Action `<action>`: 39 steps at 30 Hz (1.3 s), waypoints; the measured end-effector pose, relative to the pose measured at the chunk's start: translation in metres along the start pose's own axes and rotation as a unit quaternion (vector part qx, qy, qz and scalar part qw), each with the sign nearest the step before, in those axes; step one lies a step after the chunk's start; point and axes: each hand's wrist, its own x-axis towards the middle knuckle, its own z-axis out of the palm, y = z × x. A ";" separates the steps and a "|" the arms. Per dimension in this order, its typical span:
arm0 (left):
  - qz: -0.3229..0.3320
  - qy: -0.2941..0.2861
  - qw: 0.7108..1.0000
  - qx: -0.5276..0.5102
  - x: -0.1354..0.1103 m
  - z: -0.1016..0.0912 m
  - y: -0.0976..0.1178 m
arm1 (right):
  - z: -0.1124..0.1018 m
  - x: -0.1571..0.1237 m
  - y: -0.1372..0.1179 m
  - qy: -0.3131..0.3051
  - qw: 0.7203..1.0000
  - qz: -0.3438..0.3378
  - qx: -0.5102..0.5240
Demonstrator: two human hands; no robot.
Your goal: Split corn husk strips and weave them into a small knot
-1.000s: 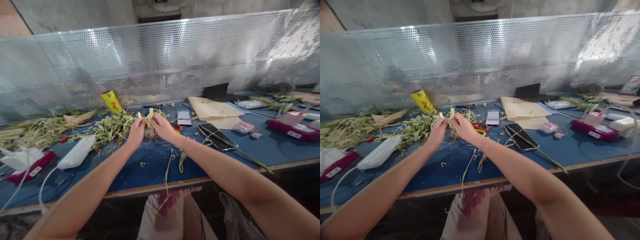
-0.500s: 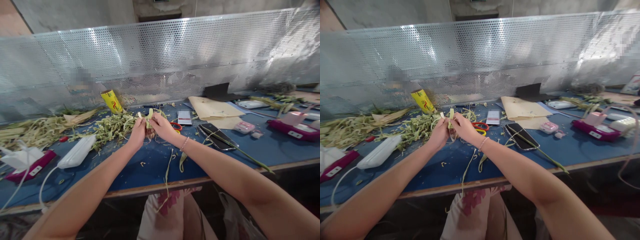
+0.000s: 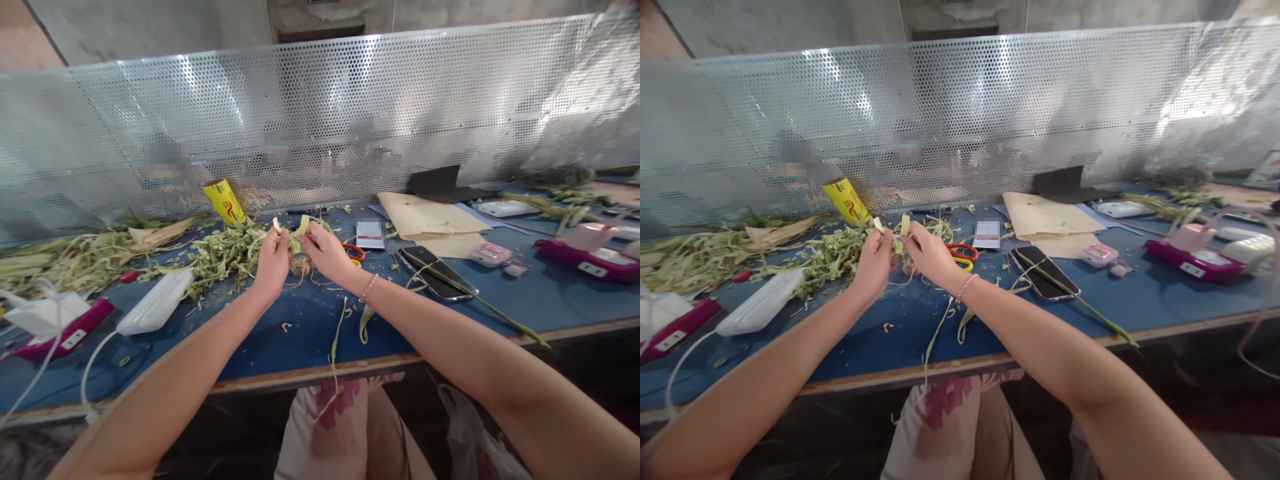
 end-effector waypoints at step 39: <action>0.070 -0.009 0.990 0.119 0.005 -0.010 -0.003 | -0.012 0.002 0.007 -0.034 0.967 -0.035 -0.251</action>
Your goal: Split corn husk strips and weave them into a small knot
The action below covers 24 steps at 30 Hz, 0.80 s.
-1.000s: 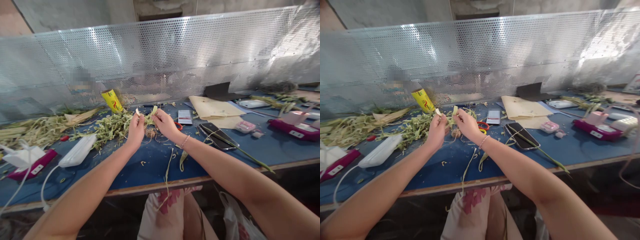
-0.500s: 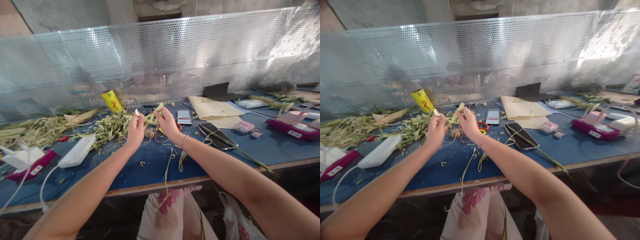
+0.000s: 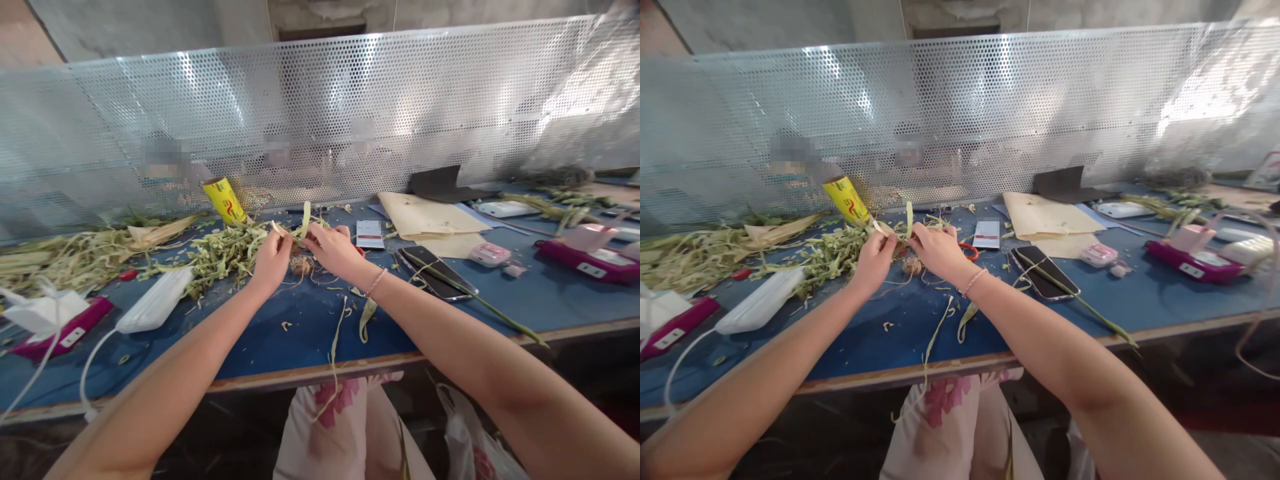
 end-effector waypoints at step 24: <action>-0.056 0.036 0.968 -0.241 -0.001 0.015 -0.001 | 0.014 0.004 -0.011 0.082 0.925 0.078 0.363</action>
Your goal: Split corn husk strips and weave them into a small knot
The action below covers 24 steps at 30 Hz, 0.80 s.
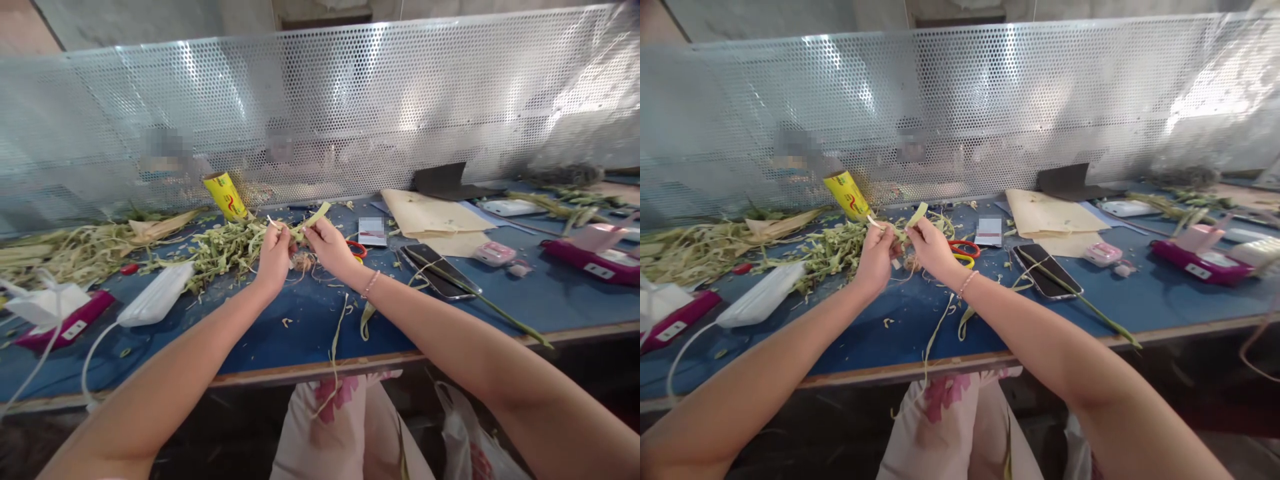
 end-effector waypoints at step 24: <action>0.043 0.079 0.994 0.063 0.003 -0.008 0.004 | -0.001 0.005 0.004 0.006 0.996 0.049 0.074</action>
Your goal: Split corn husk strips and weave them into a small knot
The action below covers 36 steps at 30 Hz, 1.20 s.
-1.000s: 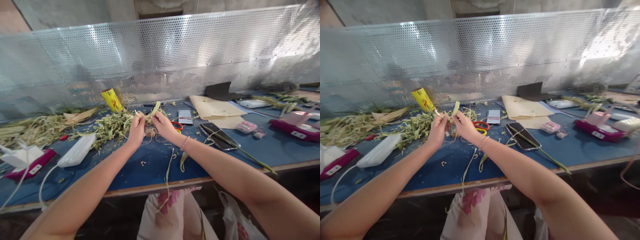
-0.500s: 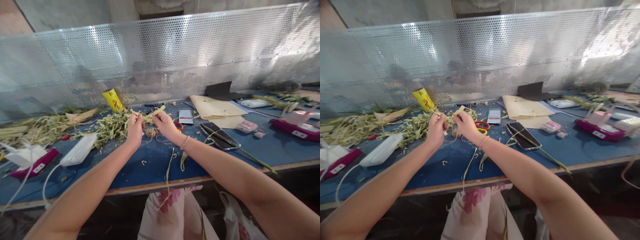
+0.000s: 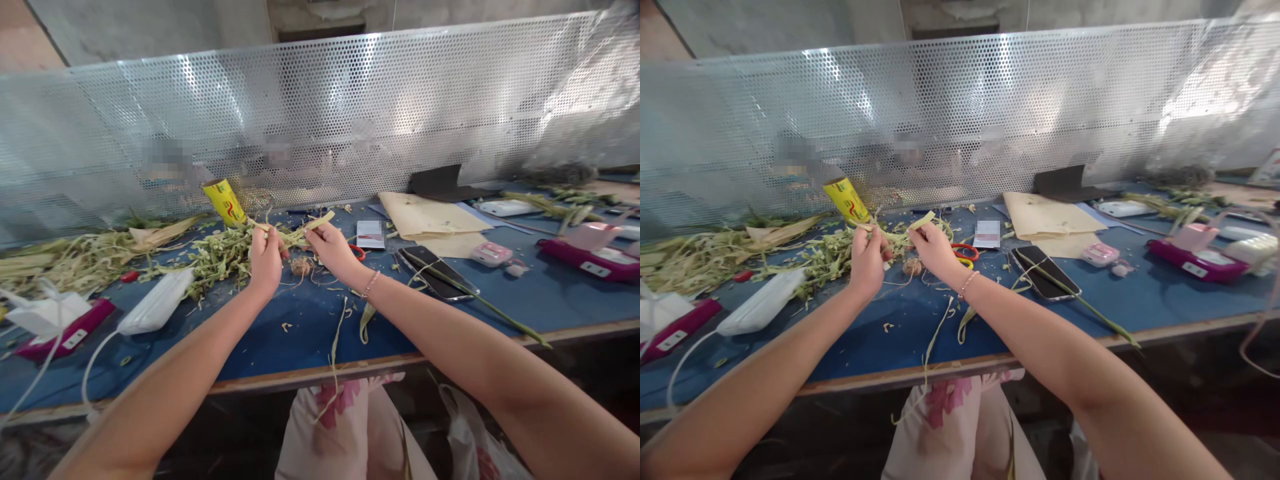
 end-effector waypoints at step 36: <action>-0.087 -0.224 0.970 -0.027 0.004 -0.004 0.006 | -0.015 0.005 0.007 -0.097 0.988 0.082 0.090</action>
